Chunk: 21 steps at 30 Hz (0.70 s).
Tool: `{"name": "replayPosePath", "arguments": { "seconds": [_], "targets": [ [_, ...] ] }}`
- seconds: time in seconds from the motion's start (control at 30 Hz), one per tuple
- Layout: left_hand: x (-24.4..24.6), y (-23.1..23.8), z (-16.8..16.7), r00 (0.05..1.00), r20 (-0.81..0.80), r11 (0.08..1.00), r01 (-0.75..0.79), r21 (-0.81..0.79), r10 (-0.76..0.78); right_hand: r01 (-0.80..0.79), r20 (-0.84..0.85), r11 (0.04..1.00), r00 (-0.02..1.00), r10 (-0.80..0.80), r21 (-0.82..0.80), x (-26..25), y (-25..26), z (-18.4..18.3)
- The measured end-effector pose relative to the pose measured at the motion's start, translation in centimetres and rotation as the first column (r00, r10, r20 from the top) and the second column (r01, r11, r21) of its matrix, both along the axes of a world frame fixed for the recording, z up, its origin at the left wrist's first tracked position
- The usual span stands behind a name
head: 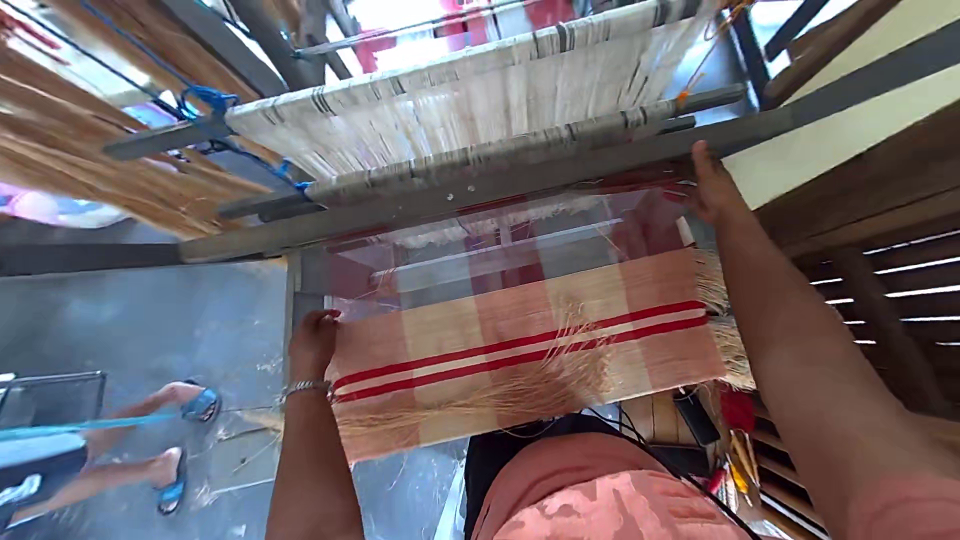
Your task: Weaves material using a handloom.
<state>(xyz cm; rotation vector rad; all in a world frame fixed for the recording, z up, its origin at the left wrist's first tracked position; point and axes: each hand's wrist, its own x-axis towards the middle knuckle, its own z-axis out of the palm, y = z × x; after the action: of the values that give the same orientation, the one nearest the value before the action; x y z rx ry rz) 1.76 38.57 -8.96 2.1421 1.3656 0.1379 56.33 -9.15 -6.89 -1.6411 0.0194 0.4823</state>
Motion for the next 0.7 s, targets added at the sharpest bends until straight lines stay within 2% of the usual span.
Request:
{"name": "replayPosePath", "arguments": {
  "seconds": [0.23, 0.33, 0.47, 0.6, 0.7],
  "targets": [
    [-1.8, -0.4, -0.6, 0.998, 0.064, 0.999, -0.014, -0.05, 0.017, 0.19, 0.194, 0.981, 0.961, -0.196, 0.049, -1.7, -5.1, -1.9],
    [-1.7, -1.0, -0.2, 0.997, 0.074, 0.999, -0.013, -0.033, 0.016, 0.311, 0.271, 0.948, 0.909, -0.317, 0.065, -3.0, -9.1, -1.1],
    [-1.5, -1.8, -0.1, 0.995, 0.089, 0.999, -0.033, -0.024, 0.035, 0.396, 0.406, 0.918, 0.837, -0.366, 0.011, -5.4, -14.8, 0.7],
    [-1.5, -2.3, -0.2, 0.989, 0.129, 0.997, -0.064, -0.041, 0.068, 0.46, 0.491, 0.877, 0.801, -0.341, -0.142, -8.7, -18.2, 2.3],
    [-1.6, -2.6, -0.2, 0.99, 0.13, 0.998, -0.056, -0.027, 0.059, 0.476, 0.654, 0.834, 0.73, -0.199, -0.277, -11.1, -19.0, 3.3]
  ]
}}
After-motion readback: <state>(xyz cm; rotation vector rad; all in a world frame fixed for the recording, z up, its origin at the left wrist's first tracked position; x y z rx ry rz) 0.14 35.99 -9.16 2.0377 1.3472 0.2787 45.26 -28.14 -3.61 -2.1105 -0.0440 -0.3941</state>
